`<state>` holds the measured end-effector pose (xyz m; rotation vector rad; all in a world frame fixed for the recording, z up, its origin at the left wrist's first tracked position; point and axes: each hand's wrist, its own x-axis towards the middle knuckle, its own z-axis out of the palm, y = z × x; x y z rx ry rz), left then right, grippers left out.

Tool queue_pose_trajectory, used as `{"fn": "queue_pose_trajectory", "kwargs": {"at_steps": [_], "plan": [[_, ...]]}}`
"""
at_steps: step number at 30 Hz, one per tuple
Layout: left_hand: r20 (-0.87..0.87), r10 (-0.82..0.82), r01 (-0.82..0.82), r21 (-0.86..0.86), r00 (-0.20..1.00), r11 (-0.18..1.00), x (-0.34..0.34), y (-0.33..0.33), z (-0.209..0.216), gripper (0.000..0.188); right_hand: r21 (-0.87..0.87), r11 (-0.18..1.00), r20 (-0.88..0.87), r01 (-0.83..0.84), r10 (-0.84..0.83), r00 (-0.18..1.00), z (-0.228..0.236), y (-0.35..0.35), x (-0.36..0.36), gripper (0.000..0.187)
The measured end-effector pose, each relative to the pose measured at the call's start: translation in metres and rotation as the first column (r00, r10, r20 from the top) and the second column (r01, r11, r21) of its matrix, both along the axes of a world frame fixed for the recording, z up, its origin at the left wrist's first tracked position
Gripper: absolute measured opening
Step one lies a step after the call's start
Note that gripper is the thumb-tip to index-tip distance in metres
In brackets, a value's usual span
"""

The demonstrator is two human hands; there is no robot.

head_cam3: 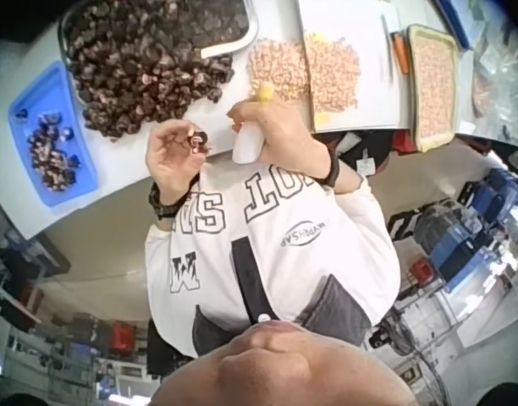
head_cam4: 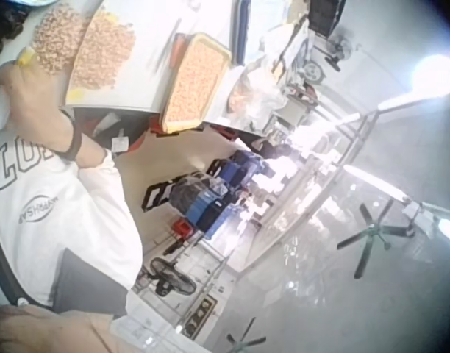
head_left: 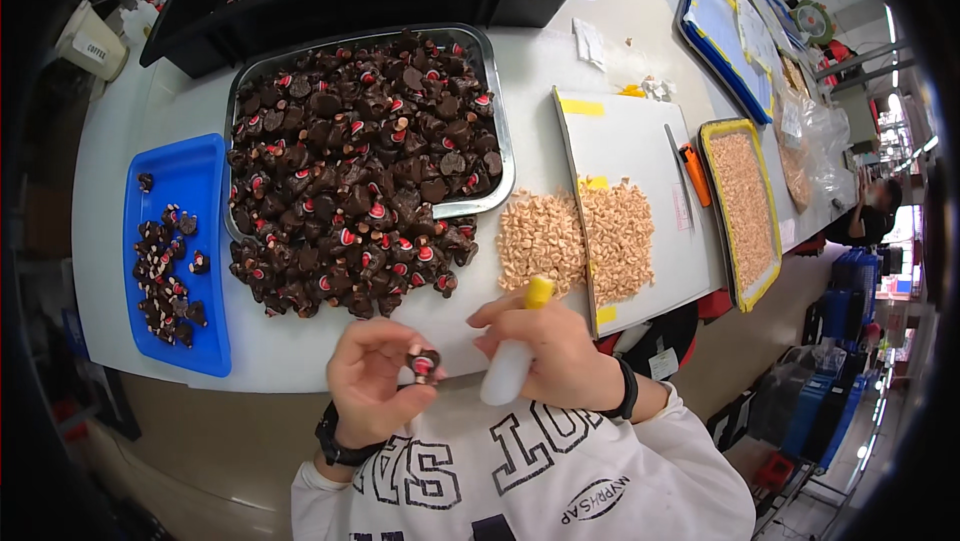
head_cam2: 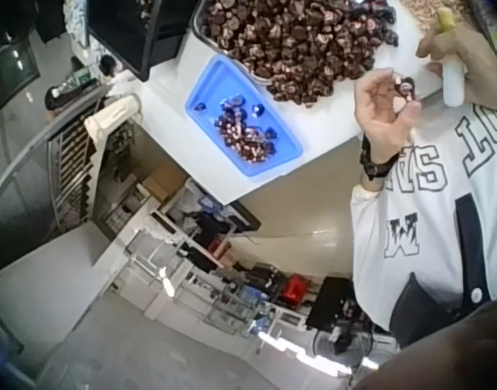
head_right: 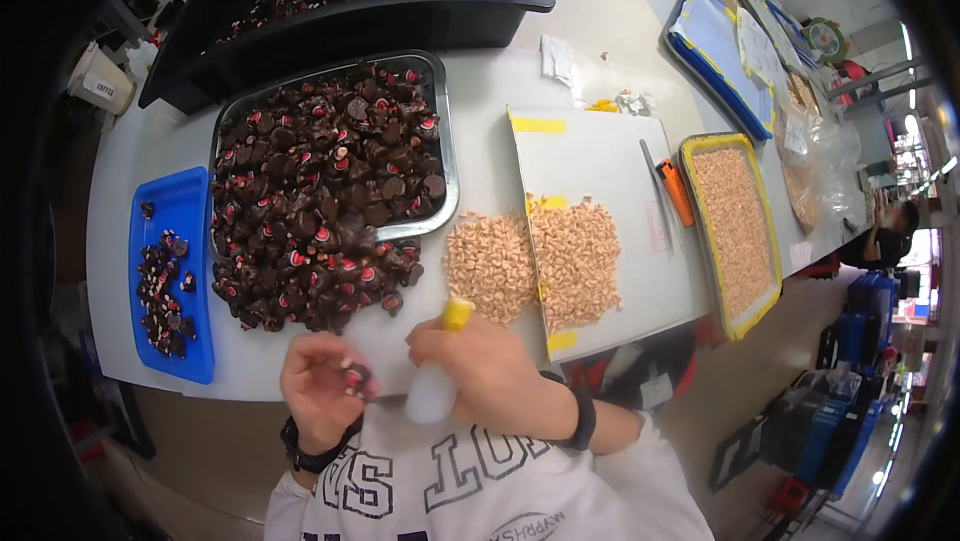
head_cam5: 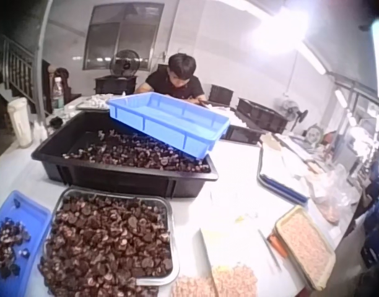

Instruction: The person uses a small squeeze bottle to apply a yellow substance onto small chocolate pieces held in their left hand. They work over a table with trays of chocolates and chopped nuts, placing the decorated items into a blue tray.

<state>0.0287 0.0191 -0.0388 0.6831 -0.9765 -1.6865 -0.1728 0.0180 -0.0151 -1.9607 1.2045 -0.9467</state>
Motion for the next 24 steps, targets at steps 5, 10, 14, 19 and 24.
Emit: {"fn": "queue_pose_trajectory", "kwargs": {"at_steps": [5,10,14,19,24], "plan": [[-0.038,0.26,-0.261,-0.228,0.965,0.938,0.003,0.004,0.007,0.052,-0.105,0.99,-0.074,-0.093,0.086,0.994,-0.01,-0.004,0.015,0.037],[0.116,0.513,-0.492,-0.173,0.85,0.853,0.001,0.007,0.009,0.064,-0.165,0.98,-0.047,-0.112,0.106,0.993,-0.011,-0.01,0.034,0.025],[0.097,0.532,-0.507,-0.202,0.841,0.838,0.004,0.006,0.007,0.061,-0.163,0.969,-0.072,-0.185,0.175,0.982,-0.017,-0.01,0.045,0.035],[0.026,0.501,-0.482,-0.237,0.865,0.844,0.006,0.005,0.004,0.057,-0.201,0.963,-0.143,-0.178,0.151,0.978,-0.022,-0.01,0.058,0.025],[-0.017,0.28,-0.278,-0.177,0.96,0.944,0.005,0.007,0.005,0.055,-0.204,0.964,-0.114,-0.171,0.151,0.982,-0.021,-0.011,0.055,0.023]]}}
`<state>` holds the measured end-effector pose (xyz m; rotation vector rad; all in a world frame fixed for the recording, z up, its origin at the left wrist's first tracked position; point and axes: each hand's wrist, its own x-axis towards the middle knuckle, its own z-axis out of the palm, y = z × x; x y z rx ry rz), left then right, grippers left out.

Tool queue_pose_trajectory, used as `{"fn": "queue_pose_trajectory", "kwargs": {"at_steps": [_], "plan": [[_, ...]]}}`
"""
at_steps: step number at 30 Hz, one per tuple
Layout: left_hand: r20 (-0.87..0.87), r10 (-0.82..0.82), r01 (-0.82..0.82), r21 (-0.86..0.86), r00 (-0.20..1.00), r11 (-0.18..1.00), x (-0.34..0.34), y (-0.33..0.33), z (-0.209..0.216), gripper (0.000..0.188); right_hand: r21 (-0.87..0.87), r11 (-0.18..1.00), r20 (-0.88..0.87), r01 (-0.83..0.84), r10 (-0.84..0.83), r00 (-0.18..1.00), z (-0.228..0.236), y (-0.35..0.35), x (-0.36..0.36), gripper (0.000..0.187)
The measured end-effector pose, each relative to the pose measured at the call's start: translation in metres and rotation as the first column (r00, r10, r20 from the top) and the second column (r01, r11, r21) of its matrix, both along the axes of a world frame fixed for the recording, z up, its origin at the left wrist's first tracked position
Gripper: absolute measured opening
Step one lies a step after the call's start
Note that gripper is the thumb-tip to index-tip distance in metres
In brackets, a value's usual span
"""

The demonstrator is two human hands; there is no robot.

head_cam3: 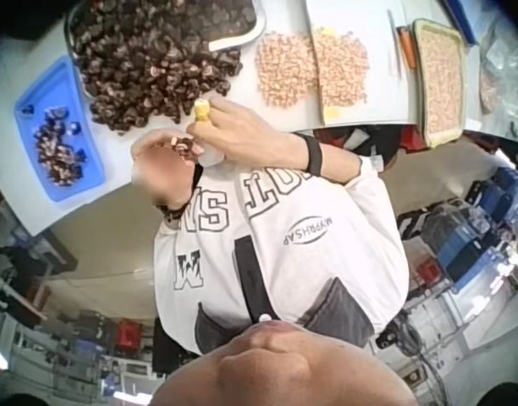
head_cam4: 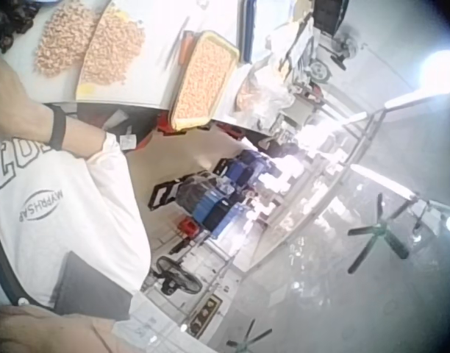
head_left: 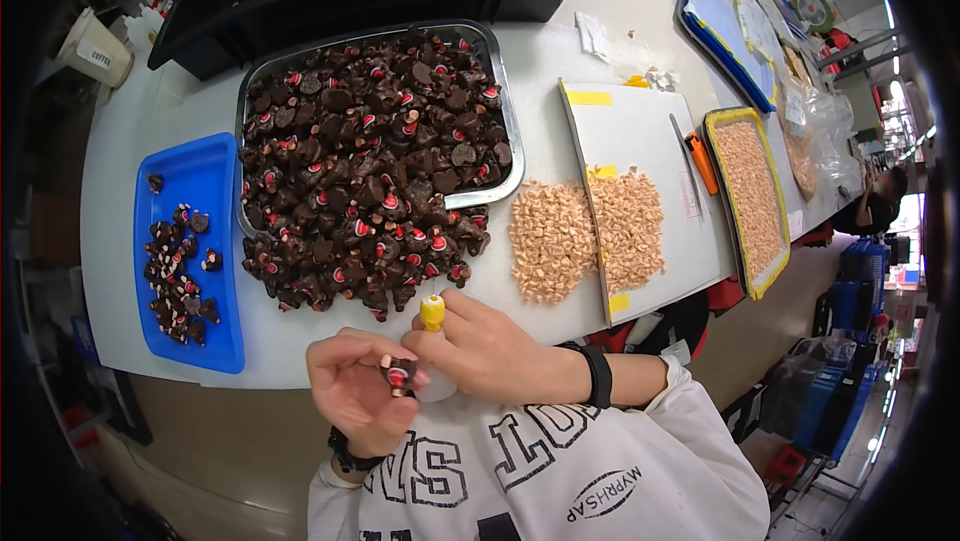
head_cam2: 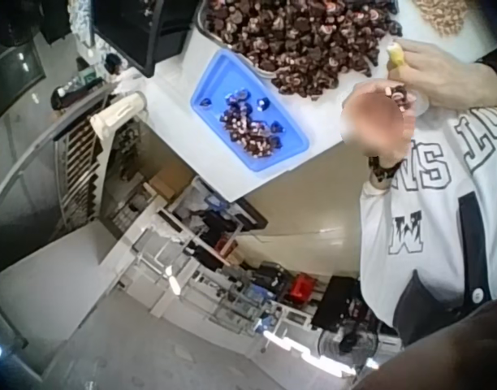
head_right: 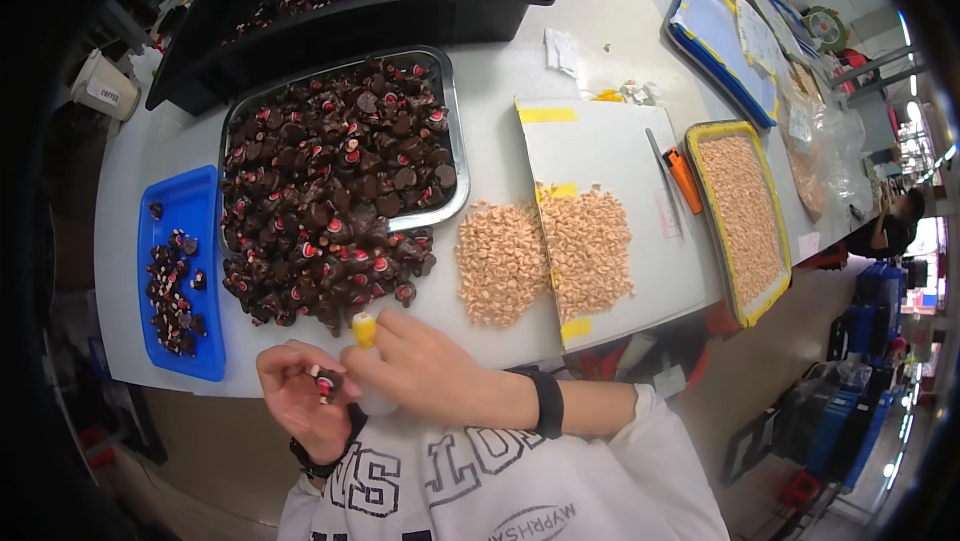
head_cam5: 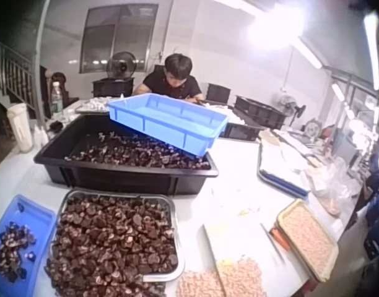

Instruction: The person uses a small squeeze bottle to apply a yellow substance onto small chocolate pieces held in their left hand. They work over a table with trays of chocolates and chopped nuts, placing the decorated items into a blue tray.

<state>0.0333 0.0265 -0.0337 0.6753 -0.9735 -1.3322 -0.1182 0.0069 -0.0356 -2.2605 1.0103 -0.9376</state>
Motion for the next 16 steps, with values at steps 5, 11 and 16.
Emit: {"fn": "queue_pose_trajectory", "kwargs": {"at_steps": [5,11,16], "plan": [[0.053,-0.167,0.17,-0.042,0.984,0.985,-0.004,0.0,0.01,0.051,0.053,0.998,0.131,-0.019,0.012,0.991,0.01,0.005,-0.028,0.028],[0.182,-0.362,0.381,-0.081,0.914,0.921,-0.008,-0.008,0.01,0.036,0.046,0.999,0.462,-0.023,-0.001,0.887,0.04,0.008,-0.049,0.044],[0.086,-0.48,0.482,0.006,0.873,0.876,-0.01,-0.013,0.015,0.042,0.193,0.968,0.567,-0.161,0.024,0.823,0.04,0.013,-0.056,0.049]]}}
